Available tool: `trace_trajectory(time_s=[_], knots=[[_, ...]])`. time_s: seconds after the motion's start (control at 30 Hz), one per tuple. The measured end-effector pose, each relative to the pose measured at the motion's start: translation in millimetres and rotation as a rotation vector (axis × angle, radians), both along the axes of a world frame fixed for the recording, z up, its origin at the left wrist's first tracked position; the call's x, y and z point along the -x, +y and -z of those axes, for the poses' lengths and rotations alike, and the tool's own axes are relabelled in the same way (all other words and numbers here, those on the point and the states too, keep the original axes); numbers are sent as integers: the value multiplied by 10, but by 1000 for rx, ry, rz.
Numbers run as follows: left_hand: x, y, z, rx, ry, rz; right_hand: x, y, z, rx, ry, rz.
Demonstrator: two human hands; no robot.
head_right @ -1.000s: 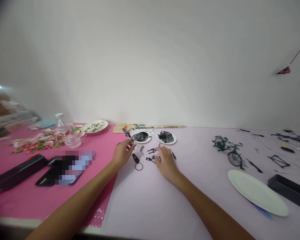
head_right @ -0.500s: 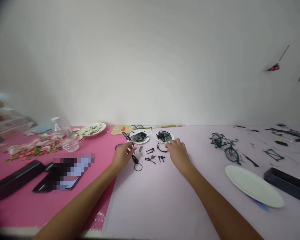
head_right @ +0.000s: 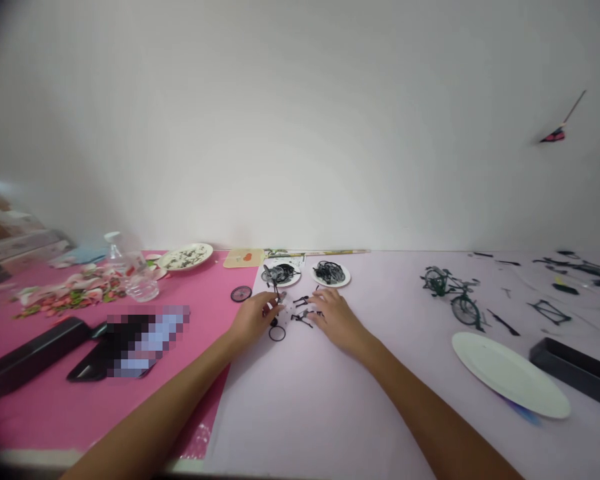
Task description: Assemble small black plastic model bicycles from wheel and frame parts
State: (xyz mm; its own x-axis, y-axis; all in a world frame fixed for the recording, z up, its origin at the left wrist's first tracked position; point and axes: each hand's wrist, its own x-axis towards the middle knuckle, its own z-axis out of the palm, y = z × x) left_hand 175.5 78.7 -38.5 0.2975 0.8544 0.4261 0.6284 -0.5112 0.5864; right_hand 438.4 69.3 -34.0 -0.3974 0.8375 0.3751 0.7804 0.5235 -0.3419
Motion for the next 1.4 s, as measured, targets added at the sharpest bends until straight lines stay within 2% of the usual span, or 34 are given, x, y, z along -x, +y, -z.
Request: trace_trajectory(time_s=[0.17, 0.37, 0.63, 0.77, 1.1, 1.4], knots=[[-69, -48, 15, -9, 1, 53, 150, -129, 23, 116, -15, -71], [-61, -41, 14, -14, -2, 57, 121, -104, 56, 190, -85, -55], [-68, -47, 21, 2, -1, 47, 86, -7, 104, 20, -114, -2], [-71, -52, 12, 9, -4, 46, 81, 6, 126, 6, -132, 30], [-79, -46, 33, -1, -14, 53, 80, 35, 165, -58, -76, -2], [-83, -54, 45, -29, -5, 61, 110, -2, 28, -104, -21, 46]])
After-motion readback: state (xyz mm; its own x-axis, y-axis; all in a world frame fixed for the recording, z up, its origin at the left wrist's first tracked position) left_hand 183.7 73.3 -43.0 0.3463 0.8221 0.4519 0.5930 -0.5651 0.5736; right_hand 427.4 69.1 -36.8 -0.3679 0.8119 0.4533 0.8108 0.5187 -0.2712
